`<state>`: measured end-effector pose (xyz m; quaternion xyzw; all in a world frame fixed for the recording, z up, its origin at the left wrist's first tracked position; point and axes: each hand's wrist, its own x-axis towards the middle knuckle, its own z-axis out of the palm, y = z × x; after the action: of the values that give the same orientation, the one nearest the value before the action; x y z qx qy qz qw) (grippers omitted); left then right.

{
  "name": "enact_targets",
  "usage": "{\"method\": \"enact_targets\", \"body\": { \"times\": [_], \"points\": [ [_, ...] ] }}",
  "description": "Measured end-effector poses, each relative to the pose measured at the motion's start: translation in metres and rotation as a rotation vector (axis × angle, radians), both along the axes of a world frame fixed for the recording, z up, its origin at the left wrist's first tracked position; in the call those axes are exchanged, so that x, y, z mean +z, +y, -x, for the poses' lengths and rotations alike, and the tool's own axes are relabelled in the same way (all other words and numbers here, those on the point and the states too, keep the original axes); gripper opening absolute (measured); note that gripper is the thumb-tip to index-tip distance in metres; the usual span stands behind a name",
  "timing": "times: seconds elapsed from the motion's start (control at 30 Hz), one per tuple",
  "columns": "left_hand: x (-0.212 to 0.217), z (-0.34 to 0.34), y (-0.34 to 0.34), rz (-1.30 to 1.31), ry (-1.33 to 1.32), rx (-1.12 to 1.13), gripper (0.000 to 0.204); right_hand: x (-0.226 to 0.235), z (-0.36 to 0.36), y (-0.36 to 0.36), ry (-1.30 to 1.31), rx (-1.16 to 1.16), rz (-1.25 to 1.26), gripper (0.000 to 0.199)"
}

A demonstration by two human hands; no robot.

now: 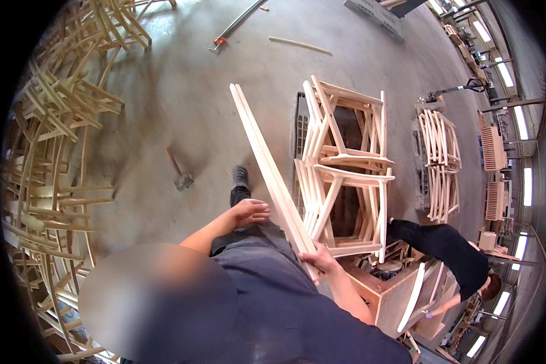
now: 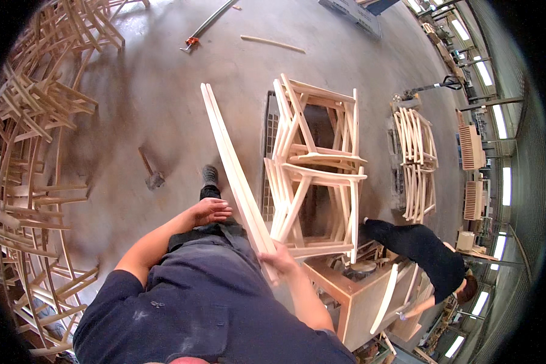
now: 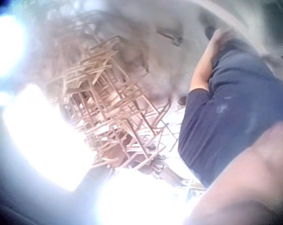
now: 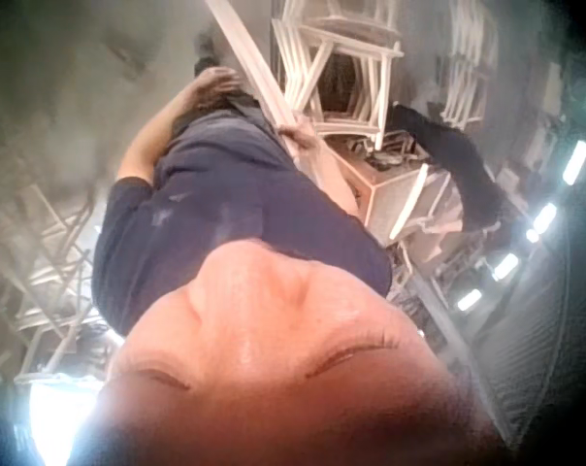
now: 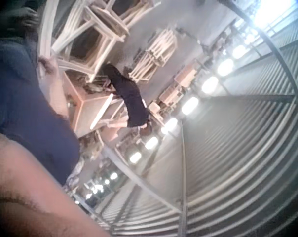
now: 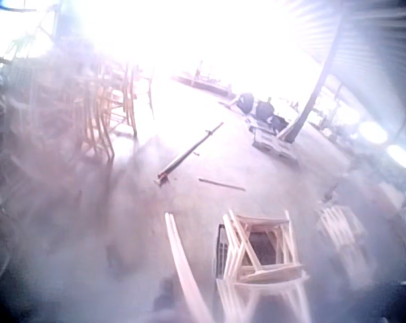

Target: The person assembles a wooden chair frame by inserting a curved wooden piece into the frame and securing it with a hammer. They then use a clamp to hold the piece in place while tightening it with a screwdriver.

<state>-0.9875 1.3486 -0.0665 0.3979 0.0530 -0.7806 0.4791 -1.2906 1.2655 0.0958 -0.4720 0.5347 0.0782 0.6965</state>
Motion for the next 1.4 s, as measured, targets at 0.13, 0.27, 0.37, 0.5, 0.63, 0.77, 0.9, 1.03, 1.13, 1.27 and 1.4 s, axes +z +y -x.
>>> {"method": "enact_targets", "body": {
  "times": [0.13,0.27,0.37,0.5,0.63,0.77,0.9,1.03,1.13,1.27,1.4],
  "points": [
    [0.019,-0.071,0.000,-0.096,-0.088,0.061,0.051,-0.040,-0.096,-0.080,-0.010,0.029,0.056,0.055],
    [0.048,-0.133,-0.011,-0.157,-0.104,0.119,0.052,-0.068,-0.207,-0.141,-0.169,-0.051,0.006,0.050],
    [0.069,-0.162,-0.044,-0.139,-0.116,0.143,0.051,-0.093,-0.290,-0.158,-0.298,-0.152,-0.040,0.042],
    [0.082,-0.172,-0.087,-0.067,0.009,0.143,0.049,-0.096,-0.383,-0.152,-0.210,-0.160,-0.002,0.030],
    [0.045,-0.179,-0.084,0.018,0.029,0.194,0.044,-0.087,-0.410,-0.143,-0.082,0.154,0.070,0.054],
    [0.116,-0.195,-0.097,-0.028,0.001,0.189,0.028,-0.121,-0.405,-0.151,-0.112,0.392,0.395,0.068],
    [0.113,-0.251,-0.078,-0.011,0.106,0.126,0.021,-0.042,-0.413,-0.147,-0.295,0.459,0.248,0.079],
    [0.142,-0.296,-0.085,0.018,0.121,0.030,0.032,-0.005,-0.432,-0.132,-0.453,0.304,0.248,0.088],
    [0.171,-0.303,-0.092,0.025,0.131,0.021,0.034,0.026,-0.445,-0.115,-0.371,0.224,0.275,0.106],
    [0.133,-0.308,-0.078,0.059,0.221,-0.049,0.033,0.032,-0.458,-0.092,-0.510,0.048,0.217,0.105],
    [0.115,-0.308,-0.073,-0.074,0.194,-0.067,0.027,0.025,-0.450,-0.075,-0.351,0.026,0.122,0.097]
  ]
}}
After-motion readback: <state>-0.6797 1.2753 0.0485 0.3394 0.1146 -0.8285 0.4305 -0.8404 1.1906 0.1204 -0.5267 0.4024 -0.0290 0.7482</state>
